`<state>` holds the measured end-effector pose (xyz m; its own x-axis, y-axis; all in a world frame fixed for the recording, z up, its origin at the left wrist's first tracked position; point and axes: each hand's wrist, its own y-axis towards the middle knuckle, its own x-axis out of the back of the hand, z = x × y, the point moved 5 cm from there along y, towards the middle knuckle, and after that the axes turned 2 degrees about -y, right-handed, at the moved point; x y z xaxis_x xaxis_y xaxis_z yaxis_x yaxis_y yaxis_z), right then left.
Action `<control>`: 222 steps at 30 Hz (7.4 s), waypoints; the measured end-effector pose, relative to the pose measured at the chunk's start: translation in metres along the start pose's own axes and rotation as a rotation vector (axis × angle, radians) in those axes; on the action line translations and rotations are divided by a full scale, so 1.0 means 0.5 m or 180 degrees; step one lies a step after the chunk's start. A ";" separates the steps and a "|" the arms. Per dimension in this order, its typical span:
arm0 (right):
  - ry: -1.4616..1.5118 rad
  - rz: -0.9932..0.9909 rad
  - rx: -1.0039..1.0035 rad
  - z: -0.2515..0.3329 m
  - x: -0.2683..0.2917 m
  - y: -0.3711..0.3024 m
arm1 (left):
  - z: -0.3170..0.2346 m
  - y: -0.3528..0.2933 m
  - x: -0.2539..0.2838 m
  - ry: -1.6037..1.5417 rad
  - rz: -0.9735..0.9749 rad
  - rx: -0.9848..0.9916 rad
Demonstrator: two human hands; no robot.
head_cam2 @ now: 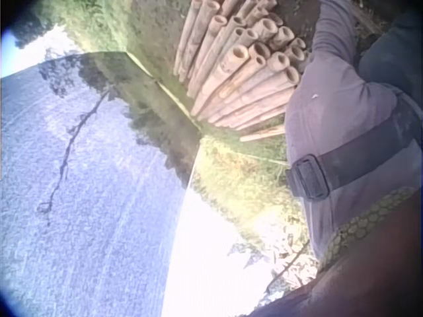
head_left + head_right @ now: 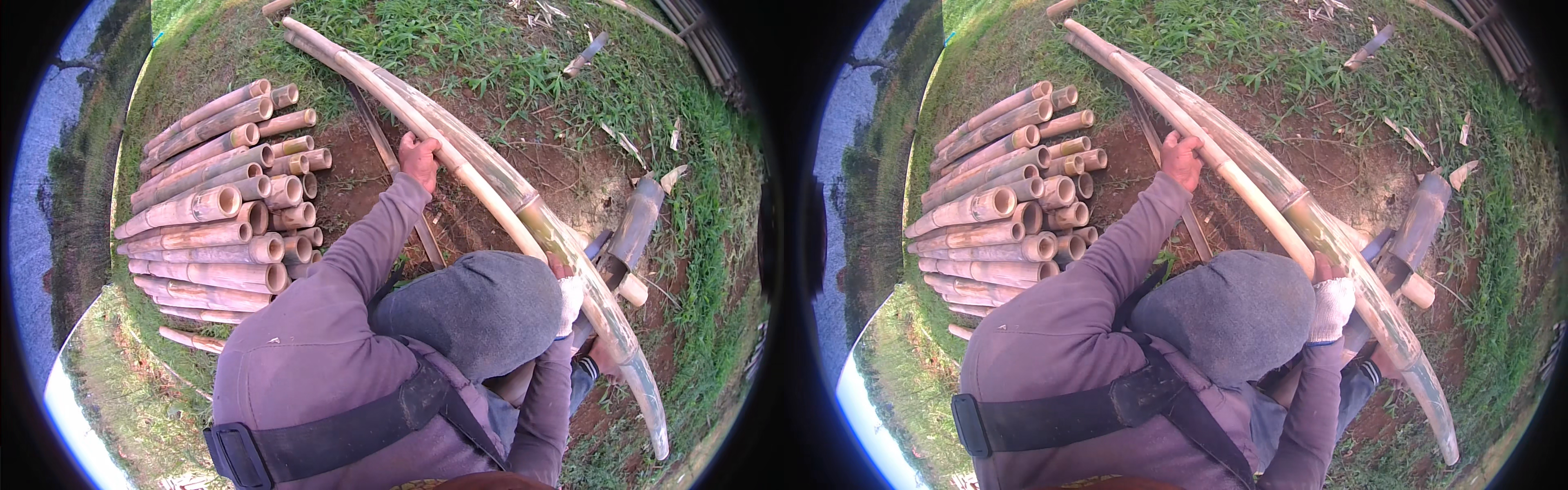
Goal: The person sits on the ground and uses a hand saw to cut long bamboo poles into shorter sections. They repeatedly position the bamboo, saw through it, and stack the cut pieces nearby.
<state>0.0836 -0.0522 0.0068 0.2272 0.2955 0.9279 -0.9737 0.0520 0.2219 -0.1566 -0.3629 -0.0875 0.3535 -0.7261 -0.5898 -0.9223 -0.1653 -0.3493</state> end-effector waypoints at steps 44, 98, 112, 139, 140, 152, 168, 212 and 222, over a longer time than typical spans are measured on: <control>0.4885 -0.4756 -0.3921 -0.508 0.105 -0.359 | 0.143 -0.113 -0.293 0.5698 0.5176 -0.2983; 0.1074 -0.1508 -0.2442 0.191 0.326 -0.627 | 0.308 -0.204 -0.366 0.6396 0.4278 -0.2986; 0.1633 -0.2210 -0.2482 0.026 0.140 -0.413 | 0.273 -0.195 -0.356 0.6367 0.4286 -0.2963; 0.0968 -0.2138 -0.2323 0.021 0.103 -0.328 | 0.255 -0.199 -0.356 0.6196 0.4335 -0.2760; 0.1251 -0.2186 -0.2462 0.004 0.108 -0.300 | 0.251 -0.200 -0.355 0.5917 0.4340 -0.2961; 0.1222 -0.2029 -0.2381 -0.004 0.167 -0.249 | 0.167 -0.238 -0.150 0.4981 0.4844 -0.3269; 0.1831 -0.2116 -0.2420 0.078 0.110 -0.369 | 0.223 -0.114 -0.331 0.6796 0.4119 -0.2105; 0.1882 -0.2125 -0.2555 -0.087 0.144 -0.117 | 0.236 -0.121 -0.331 0.6606 0.4237 -0.2147; 0.2660 -0.1812 -0.2587 0.186 0.134 -0.497 | 0.197 -0.116 -0.319 0.6661 0.4058 -0.2174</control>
<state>0.3423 -0.1343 0.0416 0.8173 0.5275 0.2319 -0.5429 0.8398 0.0033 -0.1444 -0.1716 -0.0451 -0.2443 0.0515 0.9683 -0.5260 0.8319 -0.1769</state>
